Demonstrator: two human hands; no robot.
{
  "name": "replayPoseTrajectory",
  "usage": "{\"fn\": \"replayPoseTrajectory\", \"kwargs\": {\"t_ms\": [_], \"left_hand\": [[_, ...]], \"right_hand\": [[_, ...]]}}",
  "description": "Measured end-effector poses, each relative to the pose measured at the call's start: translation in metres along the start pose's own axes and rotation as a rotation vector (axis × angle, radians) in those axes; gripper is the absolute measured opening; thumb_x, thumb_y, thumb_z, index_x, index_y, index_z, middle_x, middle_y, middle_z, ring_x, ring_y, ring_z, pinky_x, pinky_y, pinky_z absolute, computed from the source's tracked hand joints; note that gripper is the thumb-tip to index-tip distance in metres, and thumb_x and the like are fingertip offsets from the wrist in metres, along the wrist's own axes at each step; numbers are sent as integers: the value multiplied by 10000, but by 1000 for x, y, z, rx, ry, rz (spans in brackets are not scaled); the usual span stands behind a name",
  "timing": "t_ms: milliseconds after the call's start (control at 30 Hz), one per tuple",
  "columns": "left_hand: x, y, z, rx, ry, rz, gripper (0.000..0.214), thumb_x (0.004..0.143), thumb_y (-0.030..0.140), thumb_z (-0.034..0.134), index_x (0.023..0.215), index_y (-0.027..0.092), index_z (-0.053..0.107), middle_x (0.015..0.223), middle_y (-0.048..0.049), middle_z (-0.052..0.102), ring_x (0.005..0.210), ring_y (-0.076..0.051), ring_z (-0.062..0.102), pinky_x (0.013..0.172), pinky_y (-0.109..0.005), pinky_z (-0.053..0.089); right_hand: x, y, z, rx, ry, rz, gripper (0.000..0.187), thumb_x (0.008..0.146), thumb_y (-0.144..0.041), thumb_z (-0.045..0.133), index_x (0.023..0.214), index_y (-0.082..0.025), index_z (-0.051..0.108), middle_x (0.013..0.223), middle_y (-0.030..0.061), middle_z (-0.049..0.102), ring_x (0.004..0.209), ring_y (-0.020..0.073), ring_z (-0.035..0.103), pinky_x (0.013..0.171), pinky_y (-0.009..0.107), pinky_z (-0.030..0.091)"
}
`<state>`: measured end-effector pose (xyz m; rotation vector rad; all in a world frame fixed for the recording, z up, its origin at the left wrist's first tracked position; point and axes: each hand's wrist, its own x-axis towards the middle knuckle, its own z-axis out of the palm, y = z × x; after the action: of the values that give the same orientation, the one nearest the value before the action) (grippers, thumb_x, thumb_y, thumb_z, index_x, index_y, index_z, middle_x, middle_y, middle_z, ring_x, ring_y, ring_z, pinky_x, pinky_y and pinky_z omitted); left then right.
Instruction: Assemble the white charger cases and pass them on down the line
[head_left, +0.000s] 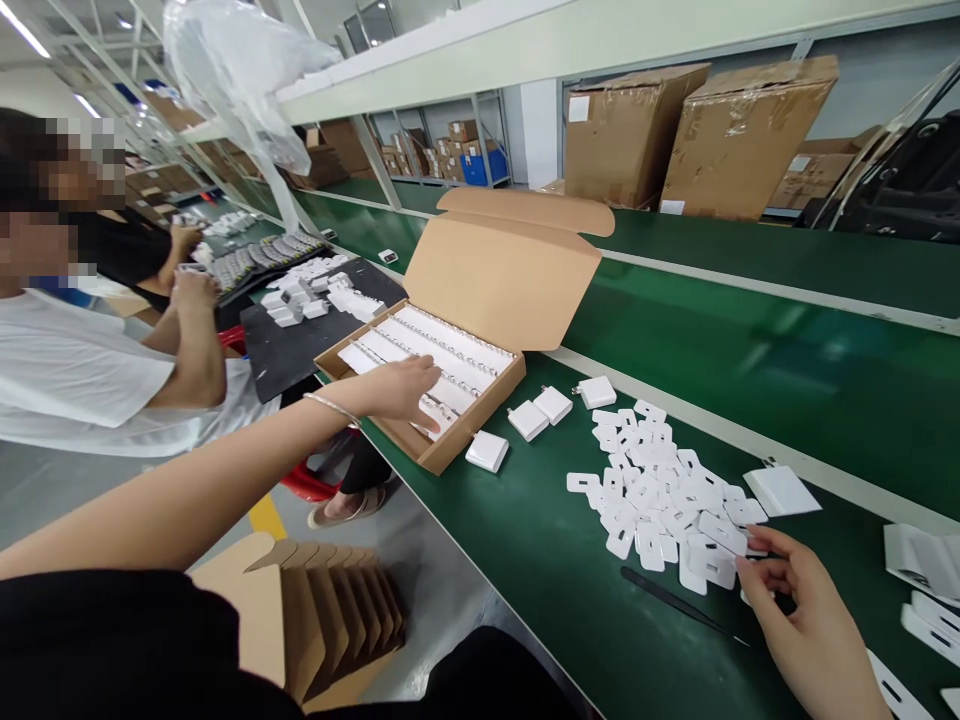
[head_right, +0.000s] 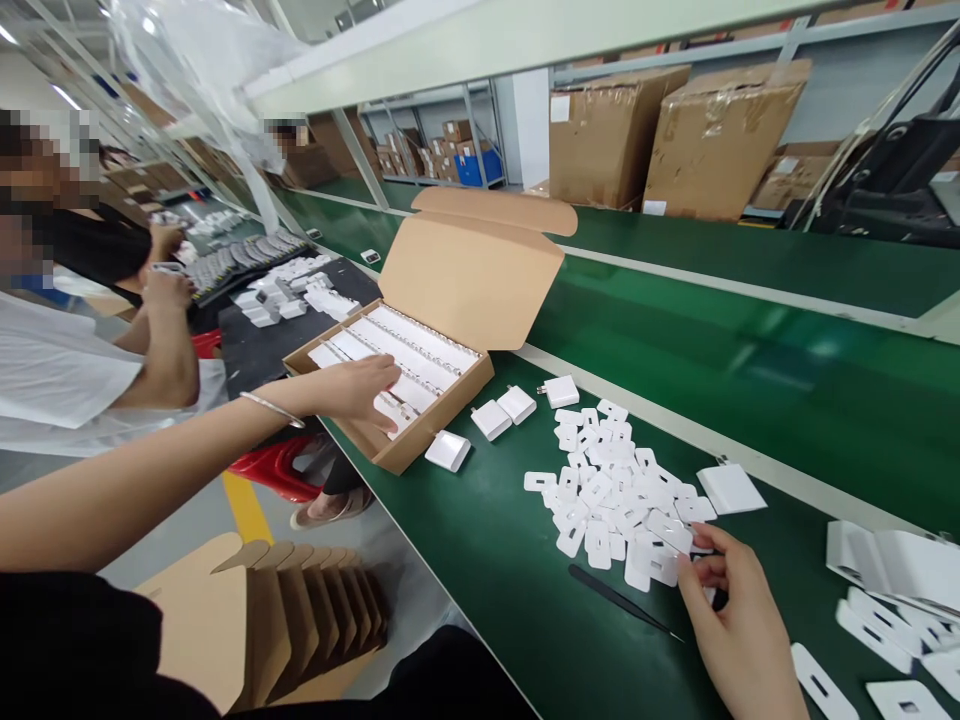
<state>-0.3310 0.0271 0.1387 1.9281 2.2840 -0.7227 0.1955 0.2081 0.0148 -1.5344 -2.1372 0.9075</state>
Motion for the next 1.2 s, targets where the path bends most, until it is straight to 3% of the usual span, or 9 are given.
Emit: {"fn": "replayPoseTrajectory", "kwargs": {"t_ms": [133,333,533,667,833,933,1067,1133,1200], "left_hand": [[11,-17,5,-33,35,-41,909,714,797,742,1307,125,588,1351,-233,586,1294,-428,549,1065,-480,460],[30,-18,13,-134,26,16,1119,687,816,737,1508,111,453,1592,-288,412,1507,-487,361,1195,-536,346],[32,-22,22,-140,-6,9,1101,752,802,693,1603,188,360,1682,-264,340,1554,-496,304,1225,-604,270],[31,-20,27,-173,-32,-41,1121,778,812,664,1635,181,311,1688,-284,324,1565,-504,289,1231,-628,250],[29,-15,18,-219,-86,-112,1165,771,805,683,1644,140,292,1699,-299,284,1565,-513,288,1242,-631,258],[19,-10,12,-209,-103,-84,1151,767,766,728,1663,198,281,1731,-266,249,1579,-510,268,1234,-622,288],[-4,-4,18,-150,32,24,1182,777,665,805,1698,287,169,1729,-213,306,1554,-459,356,1198,-552,374],[-12,-2,28,-63,127,31,1190,785,595,841,1704,278,155,1728,-215,320,1559,-449,364,1226,-548,347],[-14,-5,37,29,137,29,1211,766,503,890,1708,258,169,1741,-219,308,1586,-443,336,1274,-553,278]], "right_hand": [[-2,-3,0,-12,-18,-2,656,856,-721,569,1270,-214,617,996,116,693,891,314,694,585,359,538],[-5,-7,0,-18,10,-36,645,847,-717,564,1237,-208,643,1000,131,688,858,315,689,549,355,521],[-6,-7,1,-24,46,-77,612,876,-699,562,1230,-210,661,972,124,682,820,299,683,554,351,517],[-3,4,2,-26,-1,-63,616,869,-695,597,1248,-213,656,1022,132,692,841,303,697,544,339,525],[-2,9,1,-40,-19,-46,633,882,-707,594,1284,-221,648,1016,127,692,871,313,704,538,337,542],[-2,7,0,-49,-21,-45,635,888,-710,599,1290,-223,663,976,124,683,832,305,706,509,324,533],[-3,7,0,-53,-13,-73,622,896,-712,590,1287,-235,670,1001,128,683,829,300,710,512,325,550],[-3,7,1,-56,-10,-83,624,897,-721,587,1285,-239,665,1011,129,681,831,300,708,518,330,558],[-3,7,1,-62,-14,-85,624,897,-732,582,1274,-243,662,1024,131,678,833,299,707,523,335,564]]}}
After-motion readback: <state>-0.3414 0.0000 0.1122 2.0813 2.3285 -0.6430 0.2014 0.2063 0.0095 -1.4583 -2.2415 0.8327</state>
